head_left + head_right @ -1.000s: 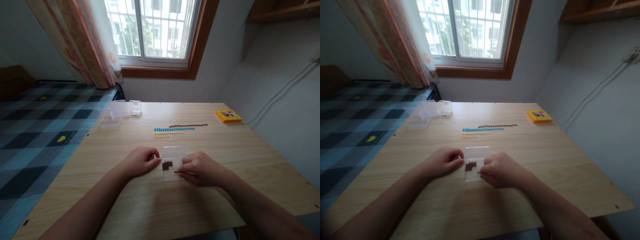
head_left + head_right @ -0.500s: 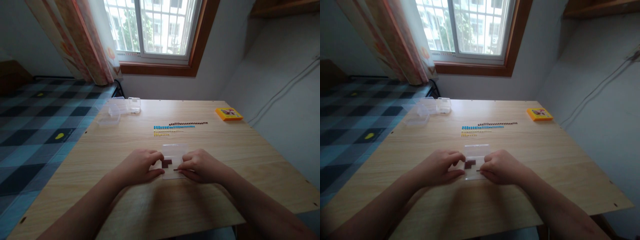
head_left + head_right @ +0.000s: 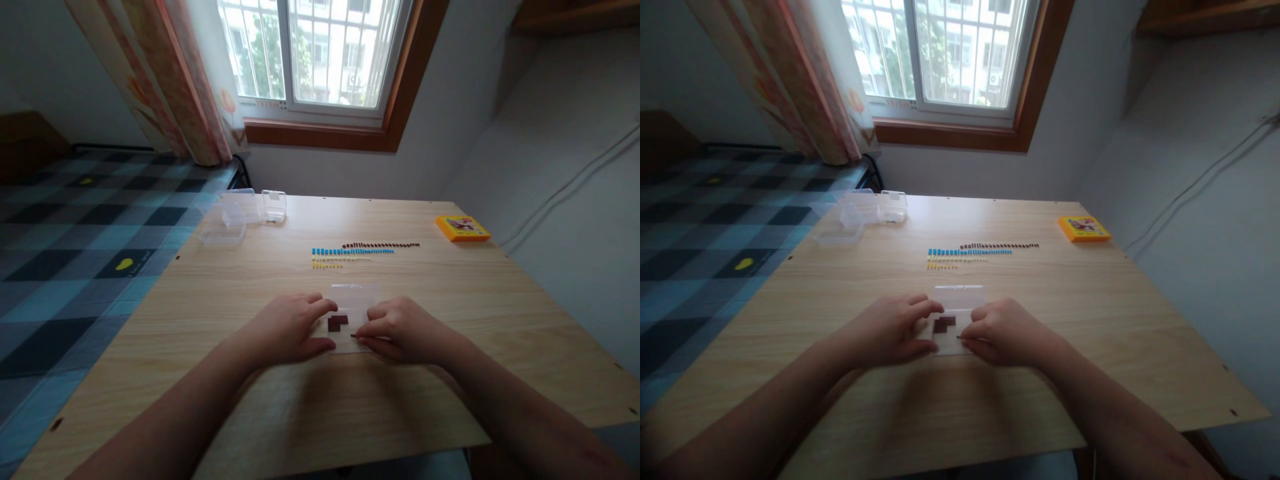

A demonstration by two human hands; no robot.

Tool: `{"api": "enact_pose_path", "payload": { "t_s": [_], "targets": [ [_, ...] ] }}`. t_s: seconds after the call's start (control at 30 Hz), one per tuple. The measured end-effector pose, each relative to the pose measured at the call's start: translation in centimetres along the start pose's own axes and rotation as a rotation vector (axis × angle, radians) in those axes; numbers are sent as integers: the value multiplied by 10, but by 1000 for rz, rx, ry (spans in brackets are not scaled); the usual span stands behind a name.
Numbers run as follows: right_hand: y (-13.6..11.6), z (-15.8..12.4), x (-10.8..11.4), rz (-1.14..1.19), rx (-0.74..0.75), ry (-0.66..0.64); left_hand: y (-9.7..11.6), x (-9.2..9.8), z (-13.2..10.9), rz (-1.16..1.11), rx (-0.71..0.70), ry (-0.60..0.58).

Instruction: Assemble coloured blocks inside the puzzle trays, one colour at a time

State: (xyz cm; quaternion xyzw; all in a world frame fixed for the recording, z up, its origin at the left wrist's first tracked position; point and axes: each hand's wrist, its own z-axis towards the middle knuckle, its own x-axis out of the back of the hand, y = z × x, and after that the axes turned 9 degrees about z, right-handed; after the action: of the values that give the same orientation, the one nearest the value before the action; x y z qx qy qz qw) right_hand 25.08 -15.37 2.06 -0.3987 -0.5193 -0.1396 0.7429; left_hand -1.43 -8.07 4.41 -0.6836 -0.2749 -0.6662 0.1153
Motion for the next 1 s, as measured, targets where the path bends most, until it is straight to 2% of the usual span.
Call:
{"api": "enact_pose_path", "payload": {
  "t_s": [0.33, 0.53, 1.0],
  "targets": [
    [-3, 2, -4, -29, -21, 31, 3, 1, 0, -34, -19, 14],
    [-3, 2, -3, -35, 15, -7, 3, 1, 1, -19, -29, 2],
    [-4, 3, -7, -59, -40, 27, 2, -7, 1, 4, -49, 47]
  ]
}}
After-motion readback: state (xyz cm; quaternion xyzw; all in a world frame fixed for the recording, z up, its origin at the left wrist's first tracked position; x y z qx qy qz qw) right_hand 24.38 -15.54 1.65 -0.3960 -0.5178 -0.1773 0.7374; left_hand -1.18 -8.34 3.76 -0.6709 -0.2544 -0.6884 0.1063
